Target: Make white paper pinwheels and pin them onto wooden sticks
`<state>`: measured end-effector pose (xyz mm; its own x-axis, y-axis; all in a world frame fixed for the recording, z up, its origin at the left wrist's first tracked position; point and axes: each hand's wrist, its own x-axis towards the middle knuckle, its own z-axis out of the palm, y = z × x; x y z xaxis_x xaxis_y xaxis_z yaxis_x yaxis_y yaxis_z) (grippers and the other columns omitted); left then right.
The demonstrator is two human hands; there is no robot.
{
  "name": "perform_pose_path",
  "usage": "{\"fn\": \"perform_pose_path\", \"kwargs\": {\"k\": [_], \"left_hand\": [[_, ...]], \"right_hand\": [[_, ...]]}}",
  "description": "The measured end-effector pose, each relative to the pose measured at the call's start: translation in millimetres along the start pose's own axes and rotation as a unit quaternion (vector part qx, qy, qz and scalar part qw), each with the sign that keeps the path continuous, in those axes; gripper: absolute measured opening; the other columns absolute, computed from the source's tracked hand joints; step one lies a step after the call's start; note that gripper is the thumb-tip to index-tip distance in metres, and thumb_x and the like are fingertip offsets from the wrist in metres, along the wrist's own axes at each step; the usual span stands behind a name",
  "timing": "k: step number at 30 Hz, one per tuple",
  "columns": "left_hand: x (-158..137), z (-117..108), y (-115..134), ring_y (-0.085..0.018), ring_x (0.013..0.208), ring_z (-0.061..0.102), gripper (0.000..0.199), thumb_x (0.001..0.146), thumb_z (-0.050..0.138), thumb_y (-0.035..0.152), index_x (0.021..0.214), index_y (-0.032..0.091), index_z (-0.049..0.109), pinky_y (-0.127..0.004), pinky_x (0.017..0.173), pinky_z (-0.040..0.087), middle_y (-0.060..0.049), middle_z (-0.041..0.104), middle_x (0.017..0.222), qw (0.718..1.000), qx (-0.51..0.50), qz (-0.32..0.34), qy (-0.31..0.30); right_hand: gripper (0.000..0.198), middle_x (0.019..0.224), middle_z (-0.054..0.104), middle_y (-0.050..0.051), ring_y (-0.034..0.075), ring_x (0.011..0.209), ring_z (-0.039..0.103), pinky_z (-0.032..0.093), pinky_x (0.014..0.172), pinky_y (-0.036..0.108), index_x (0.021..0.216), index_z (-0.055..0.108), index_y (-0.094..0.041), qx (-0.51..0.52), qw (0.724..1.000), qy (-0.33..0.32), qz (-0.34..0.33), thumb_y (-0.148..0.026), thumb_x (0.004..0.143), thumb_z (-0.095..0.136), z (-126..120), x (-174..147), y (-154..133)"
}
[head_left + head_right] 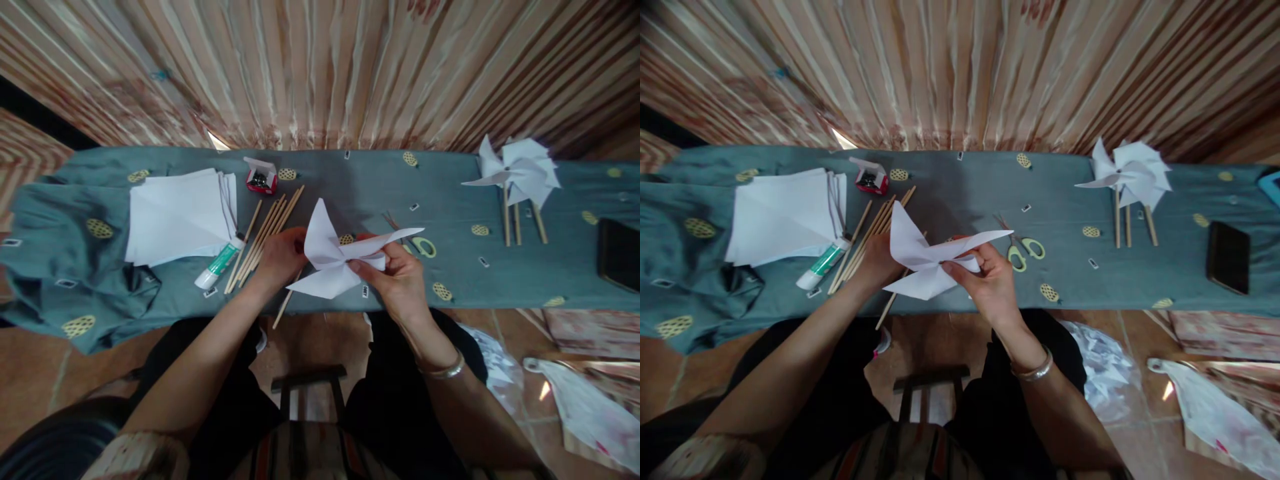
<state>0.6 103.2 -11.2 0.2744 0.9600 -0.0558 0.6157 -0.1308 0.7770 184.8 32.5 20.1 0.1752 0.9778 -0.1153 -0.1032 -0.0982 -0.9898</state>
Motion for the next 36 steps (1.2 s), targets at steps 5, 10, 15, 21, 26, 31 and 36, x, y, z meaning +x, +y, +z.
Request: {"fn": "perform_pose_path", "kwargs": {"k": [5, 10, 15, 21, 26, 31, 36], "left_hand": [[-9.7, -3.8, 17.6, -0.014, 0.055, 0.059, 0.031, 0.059, 0.082, 0.036, 0.077, 0.013, 0.072, -0.026, 0.056, 0.047, -0.002, 0.069, 0.064, 0.904, -0.410, -0.110, -0.057], [-22.0, -10.6, 38.9, -0.010, 0.054, 0.058, 0.030, 0.054, 0.086, 0.032, 0.075, 0.014, 0.075, -0.020, 0.051, 0.042, -0.001, 0.069, 0.063, 0.830, -0.513, -0.166, -0.140], [-26.1, -13.5, 45.2, -0.010, 0.055, 0.056, 0.020, 0.061, 0.080, 0.030, 0.075, 0.016, 0.076, -0.022, 0.053, 0.041, -0.001, 0.069, 0.068, 0.835, -0.502, -0.153, -0.164], [-31.7, -10.1, 38.6, -0.020, 0.078, 0.066, 0.014, 0.067, 0.074, 0.029, 0.077, 0.021, 0.079, -0.029, 0.069, 0.050, -0.006, 0.074, 0.090, 0.869, -0.455, -0.070, -0.183], [-33.0, -8.8, 37.3, -0.021, 0.082, 0.067, 0.012, 0.068, 0.074, 0.028, 0.077, 0.023, 0.079, -0.032, 0.076, 0.051, -0.006, 0.075, 0.090, 0.865, -0.460, -0.067, -0.191], [-32.5, -10.3, 40.1, -0.024, 0.082, 0.066, 0.016, 0.064, 0.076, 0.035, 0.076, 0.023, 0.079, -0.034, 0.074, 0.052, -0.008, 0.075, 0.089, 0.870, -0.443, -0.083, -0.199], [-32.7, -9.5, 38.3, -0.024, 0.082, 0.065, 0.019, 0.062, 0.076, 0.036, 0.074, 0.023, 0.079, -0.037, 0.079, 0.052, -0.008, 0.074, 0.089, 0.860, -0.464, -0.073, -0.201]], "right_hand": [[0.035, 0.085, 0.077, -0.001, 0.018, 0.073, 0.073, 0.059, 0.064, 0.029, 0.101, 0.067, -0.025, -0.043, 0.998, -0.026, -0.029, -0.025, 0.068, 0.080, 2.8, -18.4, -16.1], [0.028, 0.090, 0.076, 0.003, 0.020, 0.080, 0.073, 0.059, 0.071, 0.031, 0.103, 0.068, -0.025, -0.149, 0.983, -0.037, -0.104, -0.020, 0.075, 0.072, -0.1, -34.1, -22.5], [0.037, 0.087, 0.076, 0.002, 0.021, 0.081, 0.073, 0.058, 0.073, 0.033, 0.113, 0.065, -0.027, -0.235, 0.955, 0.001, -0.180, -0.018, 0.077, 0.070, -1.0, -34.0, -27.8], [0.032, 0.090, 0.076, 0.001, 0.021, 0.084, 0.072, 0.057, 0.078, 0.037, 0.111, 0.064, -0.031, -0.301, 0.923, 0.027, -0.240, -0.019, 0.081, 0.067, -1.6, -35.5, -34.7], [0.037, 0.092, 0.076, 0.003, 0.024, 0.084, 0.073, 0.057, 0.082, 0.043, 0.122, 0.058, -0.029, -0.257, 0.932, -0.025, -0.256, -0.026, 0.085, 0.062, -5.2, -37.2, -32.2], [0.036, 0.094, 0.076, 0.004, 0.025, 0.088, 0.073, 0.055, 0.085, 0.044, 0.123, 0.057, -0.029, -0.241, 0.931, -0.024, -0.273, -0.033, 0.088, 0.060, -5.3, -37.4, -32.9], [0.043, 0.095, 0.076, 0.002, 0.024, 0.088, 0.073, 0.056, 0.084, 0.043, 0.124, 0.059, -0.031, -0.236, 0.934, -0.016, -0.267, -0.020, 0.082, 0.065, -4.1, -37.8, -31.0]]}}
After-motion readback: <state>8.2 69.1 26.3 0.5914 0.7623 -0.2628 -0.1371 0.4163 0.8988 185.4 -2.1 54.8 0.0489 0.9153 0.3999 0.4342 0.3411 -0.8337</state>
